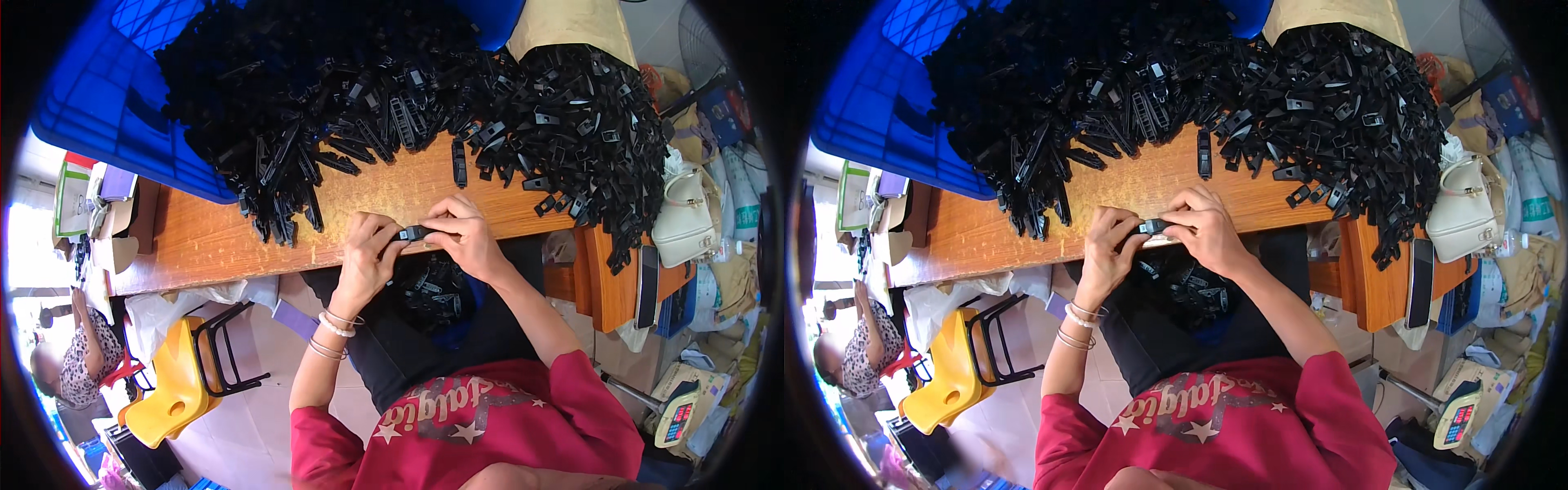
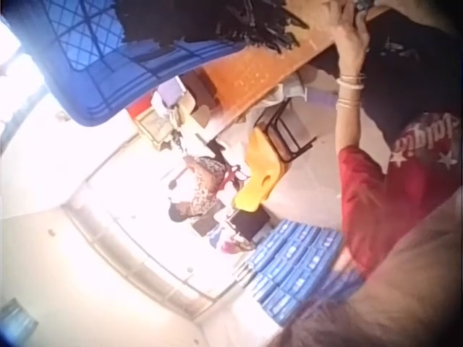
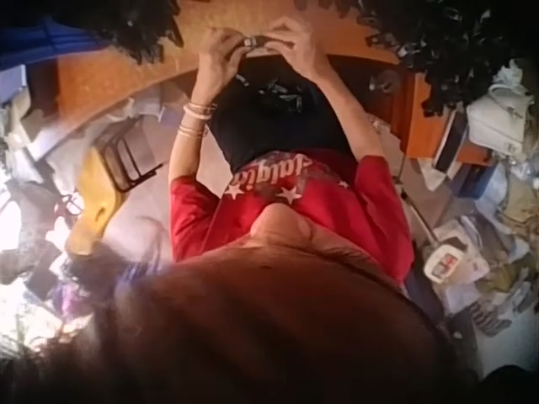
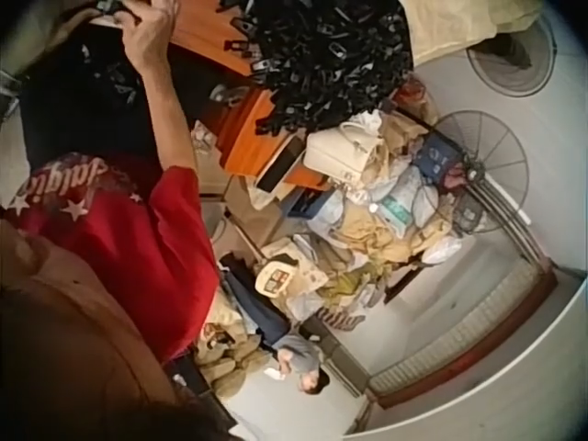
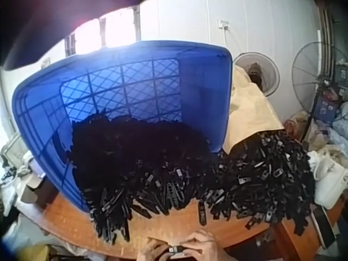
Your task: Assemble small black plastic components by snapping them together in a workshop environment.
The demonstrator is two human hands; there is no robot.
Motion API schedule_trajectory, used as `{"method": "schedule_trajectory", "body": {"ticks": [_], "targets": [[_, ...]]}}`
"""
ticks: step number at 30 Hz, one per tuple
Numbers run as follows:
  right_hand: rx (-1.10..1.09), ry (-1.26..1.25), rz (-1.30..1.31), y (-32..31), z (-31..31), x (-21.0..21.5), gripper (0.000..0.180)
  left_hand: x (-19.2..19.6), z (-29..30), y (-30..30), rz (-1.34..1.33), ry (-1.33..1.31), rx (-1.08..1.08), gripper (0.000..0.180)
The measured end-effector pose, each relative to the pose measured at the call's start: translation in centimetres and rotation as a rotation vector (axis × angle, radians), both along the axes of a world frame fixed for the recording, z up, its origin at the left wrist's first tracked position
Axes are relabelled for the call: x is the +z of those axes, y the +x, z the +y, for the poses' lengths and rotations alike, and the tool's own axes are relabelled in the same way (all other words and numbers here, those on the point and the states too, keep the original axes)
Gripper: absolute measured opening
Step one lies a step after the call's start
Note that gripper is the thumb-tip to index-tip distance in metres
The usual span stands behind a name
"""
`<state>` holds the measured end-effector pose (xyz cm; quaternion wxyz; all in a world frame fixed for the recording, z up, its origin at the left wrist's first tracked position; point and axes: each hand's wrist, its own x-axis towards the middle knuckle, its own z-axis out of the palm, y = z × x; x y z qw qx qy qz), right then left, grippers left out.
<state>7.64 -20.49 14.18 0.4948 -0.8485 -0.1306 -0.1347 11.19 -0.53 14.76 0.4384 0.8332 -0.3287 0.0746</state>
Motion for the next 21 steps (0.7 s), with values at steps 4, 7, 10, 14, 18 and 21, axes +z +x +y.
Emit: {"method": "schedule_trajectory", "body": {"ticks": [4, 7, 10, 14, 18, 21], "targets": [[-0.033, -0.001, 0.015, -0.1, 0.0, 0.0, 0.017, 0.0, 0.7, 0.6, 0.063, 0.048, -0.067, 0.031], [0.139, 0.157, 0.109, -0.1, -1.7, 0.1, 0.014, 1.4, 1.1, 1.9, 0.44, -0.12, -0.166, 0.052], [-0.221, 0.013, -0.048, 1.4, -3.7, 1.0, 0.016, 0.7, 2.1, 5.7, -0.249, 0.188, 0.215, 0.032], [-0.506, -0.549, -0.198, 2.4, -6.6, 1.1, 0.015, 0.6, 1.9, 7.8, -0.4, 0.408, 0.225, 0.032], [-0.349, -0.554, -0.227, 2.9, -7.4, 0.6, 0.022, -0.4, 0.1, 4.5, -0.517, 0.307, 0.143, 0.024], [-0.334, -0.527, -0.197, 3.3, -7.7, 1.0, 0.027, -1.2, -0.6, 1.7, -0.563, 0.307, 0.092, 0.026]]}}
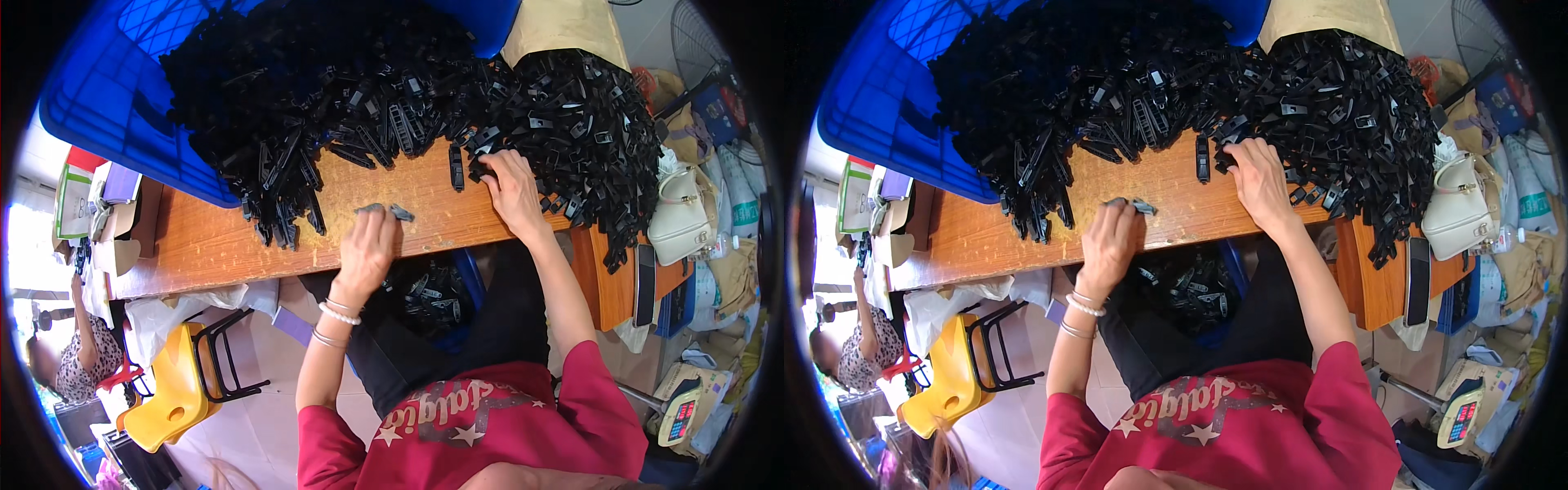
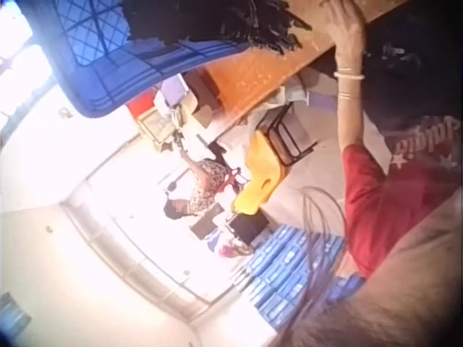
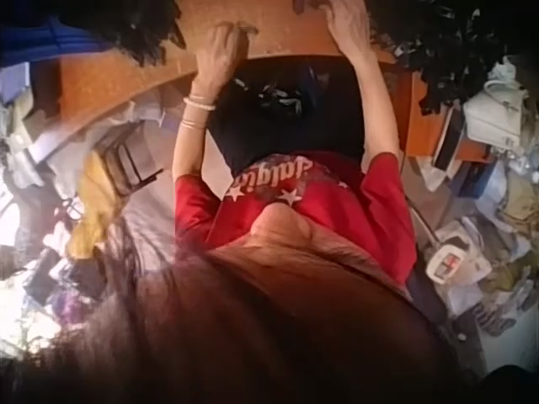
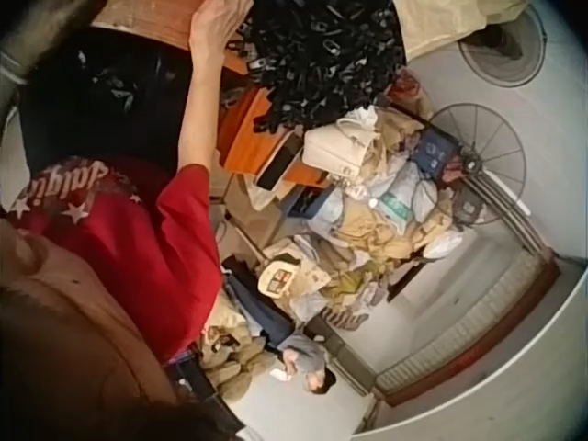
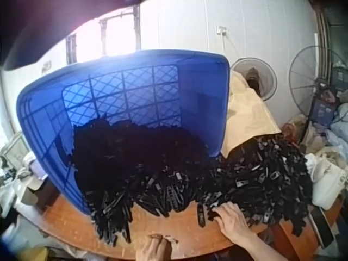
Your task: Assemble small black plastic components by snapping them together in a workshop environment.
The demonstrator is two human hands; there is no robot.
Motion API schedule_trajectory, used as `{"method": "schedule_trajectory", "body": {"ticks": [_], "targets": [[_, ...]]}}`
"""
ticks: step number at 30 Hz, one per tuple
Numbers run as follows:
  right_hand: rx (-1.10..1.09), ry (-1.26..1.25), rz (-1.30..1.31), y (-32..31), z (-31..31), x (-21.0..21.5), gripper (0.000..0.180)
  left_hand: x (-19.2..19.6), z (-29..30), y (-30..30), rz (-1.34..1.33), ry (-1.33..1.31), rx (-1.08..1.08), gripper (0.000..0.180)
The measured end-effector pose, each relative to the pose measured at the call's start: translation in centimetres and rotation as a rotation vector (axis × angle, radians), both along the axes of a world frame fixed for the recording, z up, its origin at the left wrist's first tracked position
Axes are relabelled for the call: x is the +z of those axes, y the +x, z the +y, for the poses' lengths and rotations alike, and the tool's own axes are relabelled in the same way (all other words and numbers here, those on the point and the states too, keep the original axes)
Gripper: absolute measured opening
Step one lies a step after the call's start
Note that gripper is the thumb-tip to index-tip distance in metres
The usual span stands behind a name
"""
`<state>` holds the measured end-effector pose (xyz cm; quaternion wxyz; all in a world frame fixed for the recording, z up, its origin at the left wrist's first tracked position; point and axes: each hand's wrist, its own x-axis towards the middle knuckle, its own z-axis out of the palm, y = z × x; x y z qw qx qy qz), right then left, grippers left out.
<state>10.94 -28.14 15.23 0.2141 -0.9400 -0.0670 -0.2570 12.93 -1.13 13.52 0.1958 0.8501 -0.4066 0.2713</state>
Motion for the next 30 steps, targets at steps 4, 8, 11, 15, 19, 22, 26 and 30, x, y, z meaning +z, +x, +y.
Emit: {"method": "schedule_trajectory", "body": {"ticks": [4, 8, 11, 15, 19, 22, 26, 30], "targets": [[-0.025, -0.174, 0.061, 0.5, -0.5, 0.1, 0.032, -0.4, -0.1, -2.6, 0.005, -0.017, -0.01, 0.029], [0.059, -0.18, 0.113, 0.3, -0.2, 0.9, 0.036, 0.0, 0.3, -3.8, -0.006, -0.105, 0.016, 0.025], [0.09, -0.119, 0.142, 0.1, 0.4, 1.2, 0.033, 0.3, 0.9, -4.4, 0.08, -0.116, -0.007, 0.031], [0.102, -0.066, 0.166, -0.2, 0.8, 1.0, 0.033, 1.4, 0.2, -4.0, 0.245, -0.14, 0.152, 0.04], [0.047, -0.018, 0.063, -1.1, 0.5, -0.1, 0.035, 1.6, 0.4, -2.0, 0.461, -0.229, 0.036, 0.027], [-0.01, 0.029, 0.041, -1.9, 1.6, -1.0, 0.037, 1.1, -0.6, -1.9, 0.504, -0.276, 0.0, 0.024], [-0.059, -0.049, -0.034, -2.1, 1.6, -1.3, 0.032, 1.0, -1.5, -1.7, 0.554, -0.276, -0.031, 0.022], [0.172, 0.377, 0.134, -4.0, 2.7, 0.4, 0.024, 1.2, -1.7, -1.6, 0.576, -0.248, -0.035, 0.023]]}}
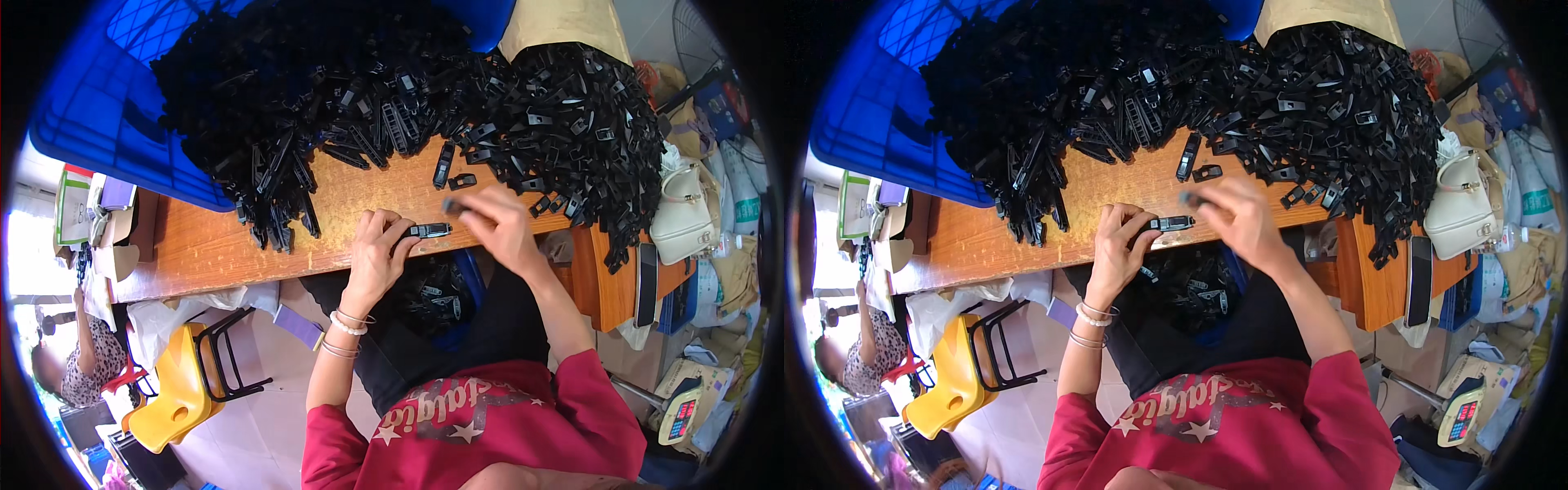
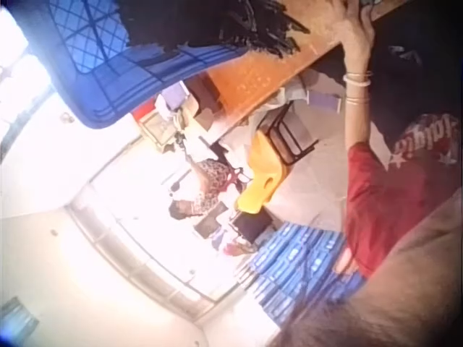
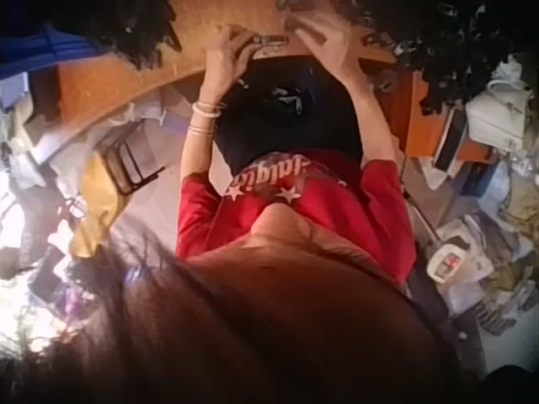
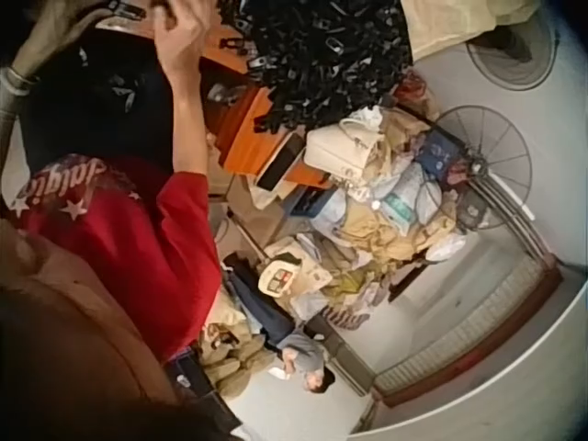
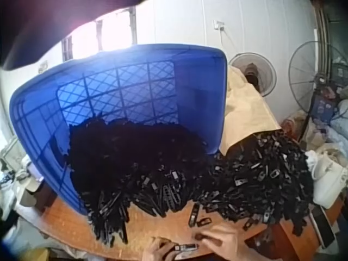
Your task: Assemble small black plastic components by snapping them together in a workshop environment.
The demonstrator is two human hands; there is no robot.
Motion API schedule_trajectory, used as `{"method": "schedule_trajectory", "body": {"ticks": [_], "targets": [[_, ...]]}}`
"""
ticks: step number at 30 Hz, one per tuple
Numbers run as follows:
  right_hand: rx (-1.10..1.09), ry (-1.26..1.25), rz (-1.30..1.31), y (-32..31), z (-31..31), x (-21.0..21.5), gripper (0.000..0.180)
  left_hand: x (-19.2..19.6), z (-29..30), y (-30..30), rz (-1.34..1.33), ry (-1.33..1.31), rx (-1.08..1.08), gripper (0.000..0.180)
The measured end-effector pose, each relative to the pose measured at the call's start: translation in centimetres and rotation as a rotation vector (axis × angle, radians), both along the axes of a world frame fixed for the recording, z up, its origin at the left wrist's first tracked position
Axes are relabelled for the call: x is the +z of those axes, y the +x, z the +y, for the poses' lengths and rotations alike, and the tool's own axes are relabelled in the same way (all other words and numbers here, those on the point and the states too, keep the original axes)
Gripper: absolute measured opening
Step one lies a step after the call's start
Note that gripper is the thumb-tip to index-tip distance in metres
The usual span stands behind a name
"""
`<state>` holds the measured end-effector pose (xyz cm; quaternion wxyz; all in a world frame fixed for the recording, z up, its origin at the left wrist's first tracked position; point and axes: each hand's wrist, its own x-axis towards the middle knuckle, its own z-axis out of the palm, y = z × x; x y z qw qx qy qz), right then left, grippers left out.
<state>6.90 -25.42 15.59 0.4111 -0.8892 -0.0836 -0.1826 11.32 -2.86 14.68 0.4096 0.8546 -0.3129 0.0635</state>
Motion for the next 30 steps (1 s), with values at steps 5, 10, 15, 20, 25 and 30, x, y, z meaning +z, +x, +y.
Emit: {"method": "schedule_trajectory", "body": {"ticks": [5, 10, 15, 20, 25, 30], "targets": [[0.192, 0.091, 0.2, -0.9, 0.0, -0.2, 0.025, 0.0, 0.0, 0.2, -0.035, 0.011, -0.021, 0.022], [0.214, 0.085, 0.168, -0.8, -0.1, 0.1, 0.025, 0.1, 0.0, 0.2, -0.027, 0.049, -0.03, 0.024], [0.207, 0.018, 0.111, -1.1, -0.8, -0.1, 0.029, 0.2, -0.1, 0.2, -0.061, 0.046, -0.042, 0.023], [0.191, 0.173, 0.14, -1.0, -0.2, -1.2, 0.027, -0.2, 0.0, 0.4, -0.046, 0.016, -0.07, 0.021], [0.195, 0.093, 0.105, -1.0, -0.4, -1.0, 0.024, 0.1, 0.1, 0.3, -0.007, 0.002, -0.073, 0.019], [0.177, 0.059, 0.033, -1.0, -0.2, -1.6, 0.018, 0.1, 0.0, 0.3, -0.062, 0.037, -0.062, 0.02]]}}
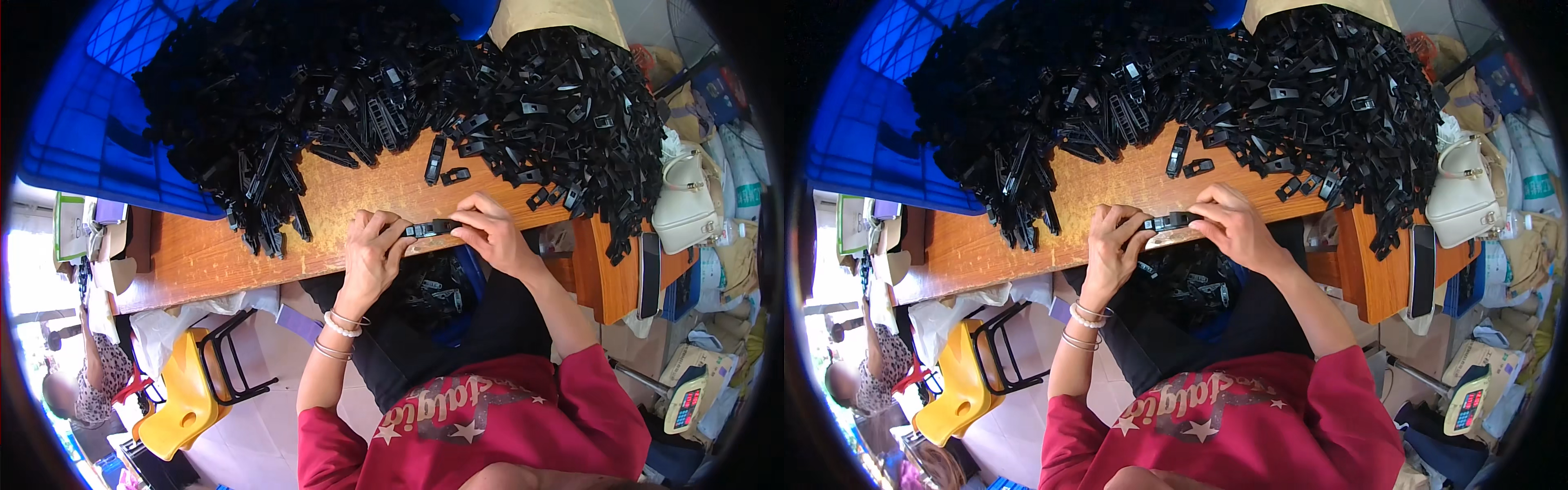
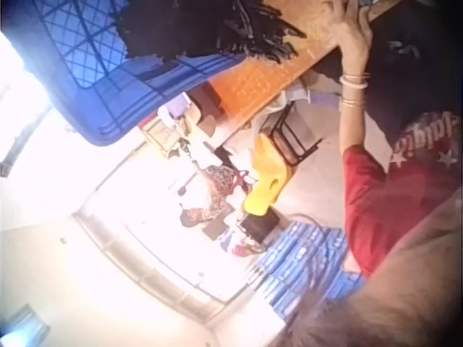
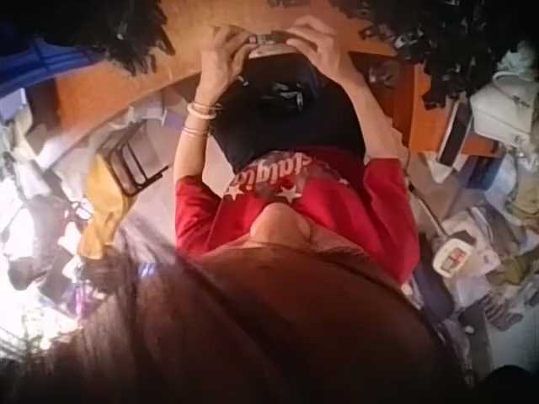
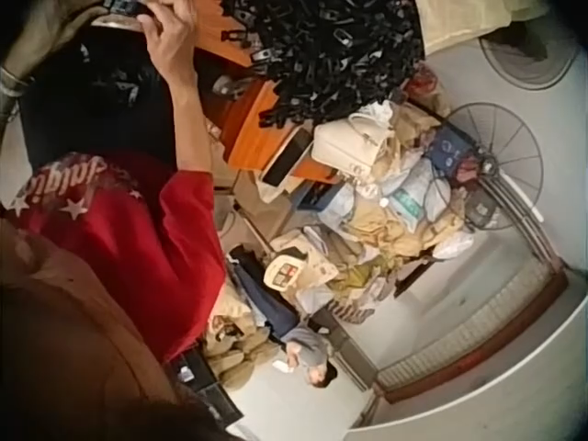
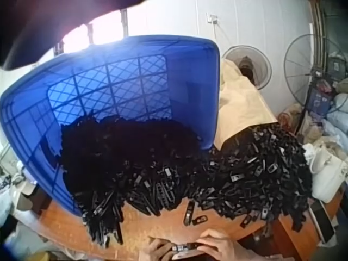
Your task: Assemble small black plastic components by snapping them together in a workshop environment.
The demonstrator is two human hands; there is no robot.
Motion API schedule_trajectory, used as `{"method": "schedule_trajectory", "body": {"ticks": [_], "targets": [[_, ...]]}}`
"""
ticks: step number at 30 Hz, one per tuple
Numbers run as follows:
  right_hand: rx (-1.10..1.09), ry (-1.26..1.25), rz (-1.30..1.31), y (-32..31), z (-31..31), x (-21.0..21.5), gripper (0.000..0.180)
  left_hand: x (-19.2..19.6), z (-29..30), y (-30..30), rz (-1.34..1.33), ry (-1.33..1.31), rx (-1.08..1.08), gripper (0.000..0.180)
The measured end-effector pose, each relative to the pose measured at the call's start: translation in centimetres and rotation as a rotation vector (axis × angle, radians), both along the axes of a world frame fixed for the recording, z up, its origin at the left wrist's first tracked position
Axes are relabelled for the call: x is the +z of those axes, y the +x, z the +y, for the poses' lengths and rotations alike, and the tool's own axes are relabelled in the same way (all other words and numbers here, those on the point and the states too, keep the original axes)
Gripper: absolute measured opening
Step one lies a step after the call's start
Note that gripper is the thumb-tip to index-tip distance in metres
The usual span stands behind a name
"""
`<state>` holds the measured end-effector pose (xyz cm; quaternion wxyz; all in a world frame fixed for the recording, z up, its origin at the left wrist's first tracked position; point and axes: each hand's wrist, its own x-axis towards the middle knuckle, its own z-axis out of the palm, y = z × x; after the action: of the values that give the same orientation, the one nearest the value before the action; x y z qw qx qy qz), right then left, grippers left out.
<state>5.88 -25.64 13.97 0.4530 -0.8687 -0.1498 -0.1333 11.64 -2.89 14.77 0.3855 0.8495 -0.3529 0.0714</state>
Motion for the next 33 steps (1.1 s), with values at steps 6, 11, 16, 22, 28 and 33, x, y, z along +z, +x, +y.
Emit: {"method": "schedule_trajectory", "body": {"ticks": [6, 11, 16, 22, 28, 33], "targets": [[0.032, 0.004, -0.041, 1.0, 1.7, 0.3, 0.021, 0.0, -0.5, -0.1, 0.016, -0.012, -0.032, 0.021], [0.054, 0.164, 0.089, 0.6, 0.3, -0.1, 0.015, 1.2, -0.2, 1.0, 0.202, -0.065, -0.191, 0.031], [-0.391, -0.328, -0.22, 3.7, 0.1, 0.0, 0.034, 2.1, -4.9, 5.5, -0.171, 0.003, -0.134, 0.046], [-0.376, -0.053, -0.294, 2.1, 0.0, -0.8, 0.024, 1.6, -4.7, 6.8, -0.322, 0.271, -0.244, 0.036], [-0.32, 0.28, 0.061, 0.4, 1.3, -0.5, 0.023, 0.9, -2.8, 3.4, 0.093, -0.017, -0.174, 0.027], [-0.211, 0.258, 0.231, 0.9, 0.7, -0.2, 0.028, 0.4, -1.7, 3.2, 0.113, -0.087, -0.067, 0.024]]}}
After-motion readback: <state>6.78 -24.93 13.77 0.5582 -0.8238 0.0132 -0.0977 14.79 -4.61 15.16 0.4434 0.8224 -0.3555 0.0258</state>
